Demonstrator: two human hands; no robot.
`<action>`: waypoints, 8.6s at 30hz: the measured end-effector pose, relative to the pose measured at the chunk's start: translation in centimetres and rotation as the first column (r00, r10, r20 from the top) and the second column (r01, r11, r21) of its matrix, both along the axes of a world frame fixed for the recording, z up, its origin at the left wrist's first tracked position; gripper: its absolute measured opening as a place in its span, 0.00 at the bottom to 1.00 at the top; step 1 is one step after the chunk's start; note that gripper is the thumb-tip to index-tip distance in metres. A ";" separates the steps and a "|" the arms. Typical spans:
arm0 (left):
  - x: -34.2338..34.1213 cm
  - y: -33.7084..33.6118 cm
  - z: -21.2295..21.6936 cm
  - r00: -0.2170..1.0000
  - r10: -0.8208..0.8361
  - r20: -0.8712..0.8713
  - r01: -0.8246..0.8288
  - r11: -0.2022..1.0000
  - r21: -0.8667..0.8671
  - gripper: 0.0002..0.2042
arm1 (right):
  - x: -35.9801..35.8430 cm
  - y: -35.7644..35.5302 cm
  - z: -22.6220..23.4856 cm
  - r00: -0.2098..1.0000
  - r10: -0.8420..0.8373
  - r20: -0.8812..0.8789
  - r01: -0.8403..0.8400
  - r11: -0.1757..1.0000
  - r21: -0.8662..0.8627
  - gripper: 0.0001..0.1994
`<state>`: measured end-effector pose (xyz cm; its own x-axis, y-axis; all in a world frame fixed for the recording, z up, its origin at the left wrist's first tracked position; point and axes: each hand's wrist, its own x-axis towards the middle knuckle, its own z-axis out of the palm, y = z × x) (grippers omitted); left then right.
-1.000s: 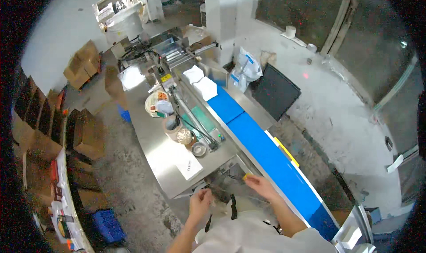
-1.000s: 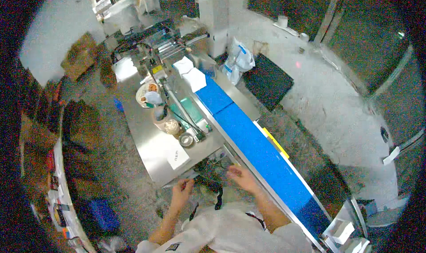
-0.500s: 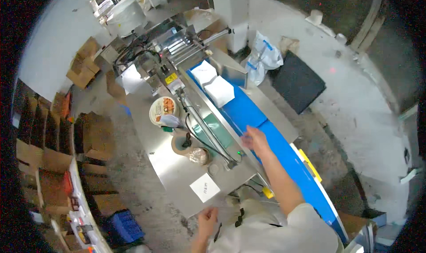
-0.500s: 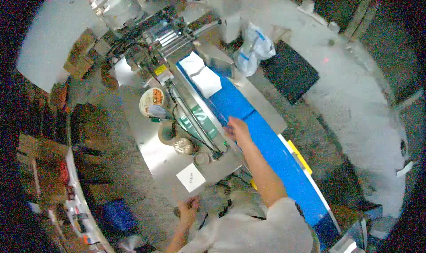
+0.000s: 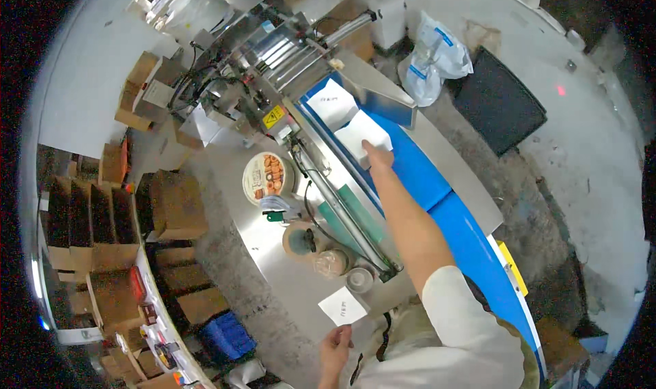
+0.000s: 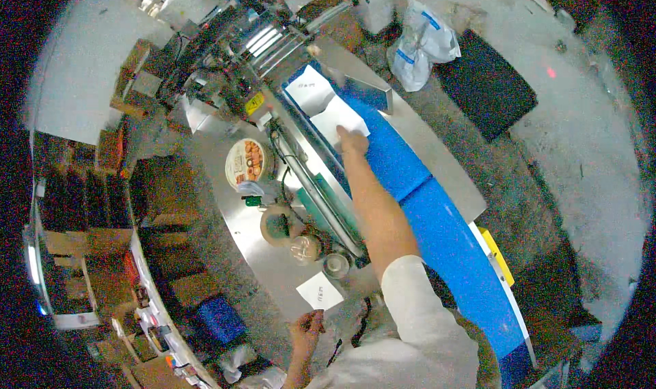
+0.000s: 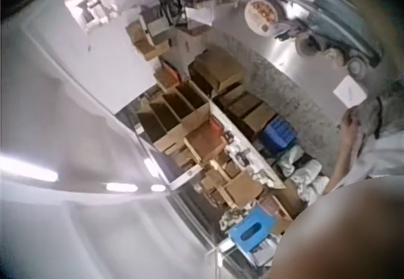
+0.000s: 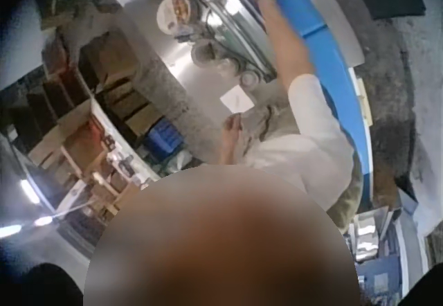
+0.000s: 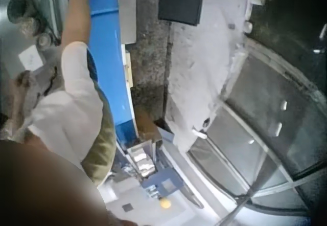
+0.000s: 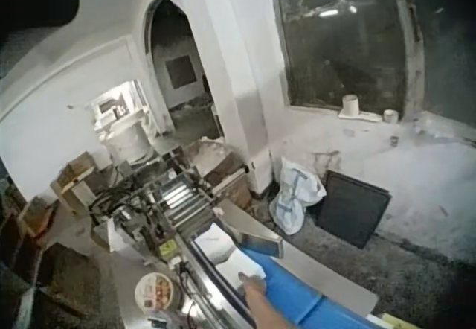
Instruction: Inspecting folded paper bundles and placing them onto a conveyor belt in a manufacturing facility.
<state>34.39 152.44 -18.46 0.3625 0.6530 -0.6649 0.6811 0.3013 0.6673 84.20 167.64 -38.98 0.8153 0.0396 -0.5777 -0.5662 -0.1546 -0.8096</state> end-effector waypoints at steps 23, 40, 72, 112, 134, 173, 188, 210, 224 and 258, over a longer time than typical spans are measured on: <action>-1.7 3.0 -0.5 0.997 0.078 0.028 -0.077 0.997 -0.025 0.14 | -4.4 2.2 6.6 0.992 -0.101 -0.072 0.085 0.978 -0.191 0.39; 6.5 5.8 4.8 0.927 -0.068 0.369 0.036 0.995 0.093 0.28 | -10.5 -12.8 21.7 0.974 0.094 -0.204 0.111 0.588 0.801 0.25; 5.5 -2.5 13.9 0.427 0.064 0.902 0.391 0.886 -0.248 0.26 | -39.4 -32.2 35.3 0.873 -0.104 0.477 -0.162 0.860 0.484 0.50; 9.0 -10.6 23.0 0.465 -0.492 0.736 0.637 0.763 0.108 0.28 | -33.7 -41.3 27.5 0.997 -0.060 -0.038 0.041 0.043 0.998 0.29; 12.0 -12.3 21.0 0.361 -0.552 0.751 0.674 0.711 0.199 0.28 | -33.4 -40.1 30.0 0.972 -0.152 -0.180 0.202 0.148 0.968 0.32; 11.0 -9.6 23.2 0.429 -0.734 0.527 0.407 0.678 0.612 0.22 | -33.3 -41.1 32.8 0.993 -0.018 0.113 -0.076 0.638 0.766 0.26; 10.3 -8.7 25.1 0.498 -0.680 0.539 0.433 0.733 0.525 0.19 | -33.3 -41.2 32.2 1.000 0.005 0.003 -0.005 0.561 0.827 0.25; 10.0 -6.1 22.8 0.466 -0.623 0.628 0.446 0.779 0.441 0.20 | -34.6 -41.2 33.3 0.999 -0.048 0.013 0.017 0.583 0.812 0.24; 9.4 -4.7 22.2 0.527 -0.631 0.570 0.429 0.776 0.462 0.19 | -34.4 -41.0 31.8 0.999 -0.026 -0.019 0.030 0.590 0.807 0.24; -8.7 14.6 2.0 0.644 0.241 0.726 -0.213 0.968 -0.133 0.23 | -36.0 -37.2 29.6 0.992 0.036 -0.118 0.070 0.628 0.775 0.26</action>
